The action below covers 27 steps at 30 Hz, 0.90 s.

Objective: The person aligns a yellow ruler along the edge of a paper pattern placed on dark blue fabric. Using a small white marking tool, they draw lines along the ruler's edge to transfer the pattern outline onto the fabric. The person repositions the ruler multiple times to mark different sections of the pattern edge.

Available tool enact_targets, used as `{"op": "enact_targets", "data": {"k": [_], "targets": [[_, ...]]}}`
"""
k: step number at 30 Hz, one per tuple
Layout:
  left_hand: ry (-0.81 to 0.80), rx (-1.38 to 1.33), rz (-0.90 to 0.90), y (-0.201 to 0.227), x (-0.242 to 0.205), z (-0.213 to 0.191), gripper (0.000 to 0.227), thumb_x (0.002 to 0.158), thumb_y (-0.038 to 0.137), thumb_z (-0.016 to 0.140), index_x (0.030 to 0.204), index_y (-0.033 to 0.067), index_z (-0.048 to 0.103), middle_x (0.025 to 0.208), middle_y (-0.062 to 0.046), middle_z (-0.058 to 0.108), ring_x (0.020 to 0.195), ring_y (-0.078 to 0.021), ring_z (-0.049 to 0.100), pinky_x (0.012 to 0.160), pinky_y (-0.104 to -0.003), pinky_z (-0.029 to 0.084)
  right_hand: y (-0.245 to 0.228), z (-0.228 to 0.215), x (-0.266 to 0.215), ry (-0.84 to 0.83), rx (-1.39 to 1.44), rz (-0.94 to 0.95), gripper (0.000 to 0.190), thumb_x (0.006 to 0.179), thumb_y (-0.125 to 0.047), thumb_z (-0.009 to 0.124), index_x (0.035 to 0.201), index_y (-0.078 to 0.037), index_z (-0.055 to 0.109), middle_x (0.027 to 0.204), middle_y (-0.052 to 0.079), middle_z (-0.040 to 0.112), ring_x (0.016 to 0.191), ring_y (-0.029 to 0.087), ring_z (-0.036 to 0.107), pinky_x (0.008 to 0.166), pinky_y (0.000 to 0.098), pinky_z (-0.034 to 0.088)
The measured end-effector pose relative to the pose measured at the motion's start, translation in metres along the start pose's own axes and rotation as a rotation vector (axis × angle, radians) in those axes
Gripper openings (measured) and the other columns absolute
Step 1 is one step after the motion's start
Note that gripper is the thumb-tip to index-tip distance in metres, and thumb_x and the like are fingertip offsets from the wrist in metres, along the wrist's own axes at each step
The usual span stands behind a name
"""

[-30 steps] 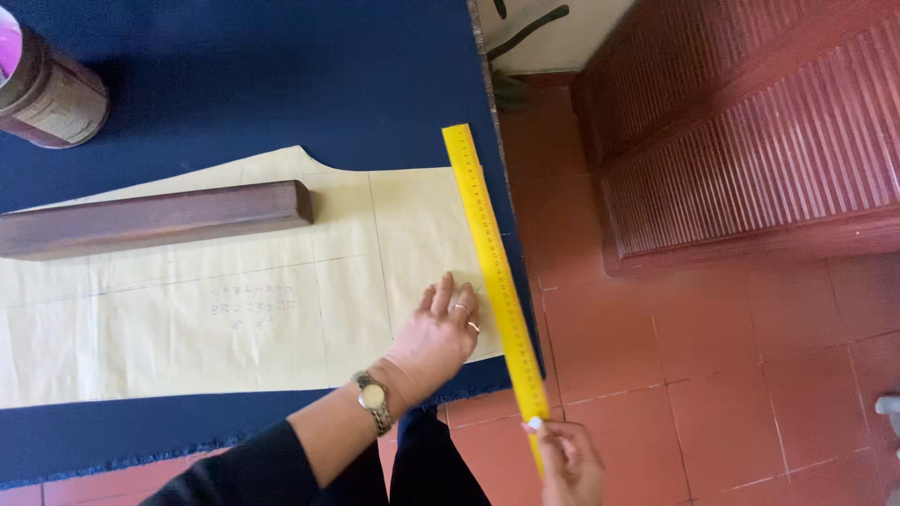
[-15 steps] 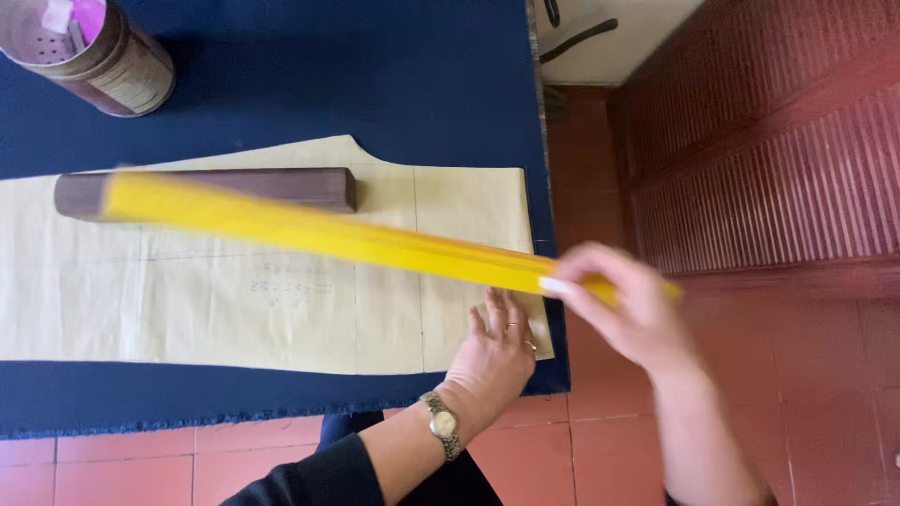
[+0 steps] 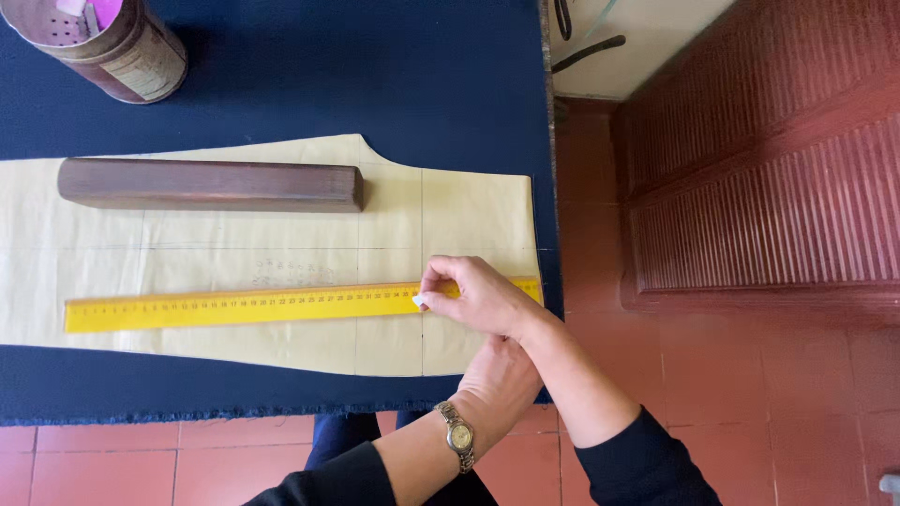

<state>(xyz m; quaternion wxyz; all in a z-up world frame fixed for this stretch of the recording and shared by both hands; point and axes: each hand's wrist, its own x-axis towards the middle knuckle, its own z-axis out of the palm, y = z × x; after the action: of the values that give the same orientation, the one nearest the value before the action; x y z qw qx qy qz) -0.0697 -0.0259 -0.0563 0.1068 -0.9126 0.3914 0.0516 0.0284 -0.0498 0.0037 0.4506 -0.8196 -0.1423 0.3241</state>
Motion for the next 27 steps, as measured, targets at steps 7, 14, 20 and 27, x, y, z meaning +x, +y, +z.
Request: {"op": "enact_targets", "data": {"k": [7,14,20,27], "targets": [[0.005,-0.269,0.025,0.004,0.001,0.008,0.042,0.083,0.021,0.056,0.124,0.0152,0.063,0.118,-0.011,0.066,0.103,-0.0258,0.062,0.085,-0.040,0.045,0.019,-0.005,-0.007,0.113,0.046,-0.025,0.009,0.086,-0.021,0.063,0.083,-0.012,0.062,0.105,0.007,0.073,0.096,0.017,0.070,0.082,0.0257,0.057],[0.154,-0.196,-0.096,-0.003,-0.007,0.005,0.036,0.088,0.023,0.047,0.113,0.0091,0.069,0.120,-0.015,0.059,0.108,-0.0336,0.049,0.082,-0.044,0.040,0.034,-0.017,-0.012,0.407,0.417,0.062,0.009,0.086,-0.005,0.064,0.082,-0.002,0.058,0.084,0.021,0.074,0.076,0.023,0.076,0.066,0.0250,0.061],[0.240,-0.384,-0.069,-0.016,-0.015,0.012,0.025,0.084,0.016,0.055,0.100,0.0107,0.073,0.114,-0.011,0.058,0.107,-0.0305,0.051,0.087,-0.043,0.043,0.029,-0.022,-0.011,0.528,0.534,0.093,0.012,0.083,-0.001,0.068,0.085,-0.001,0.056,0.078,0.019,0.071,0.072,0.027,0.075,0.065,0.0285,0.062],[0.580,-0.680,-0.052,-0.095,-0.078,0.007,0.029,0.081,0.005,0.060,0.109,0.0014,0.058,0.099,-0.011,0.059,0.088,-0.0300,0.056,0.085,-0.041,0.045,0.050,-0.003,-0.003,0.552,0.548,0.088,0.010,0.084,-0.003,0.067,0.092,0.002,0.065,0.082,0.020,0.072,0.075,0.025,0.073,0.070,0.0272,0.059]]}}
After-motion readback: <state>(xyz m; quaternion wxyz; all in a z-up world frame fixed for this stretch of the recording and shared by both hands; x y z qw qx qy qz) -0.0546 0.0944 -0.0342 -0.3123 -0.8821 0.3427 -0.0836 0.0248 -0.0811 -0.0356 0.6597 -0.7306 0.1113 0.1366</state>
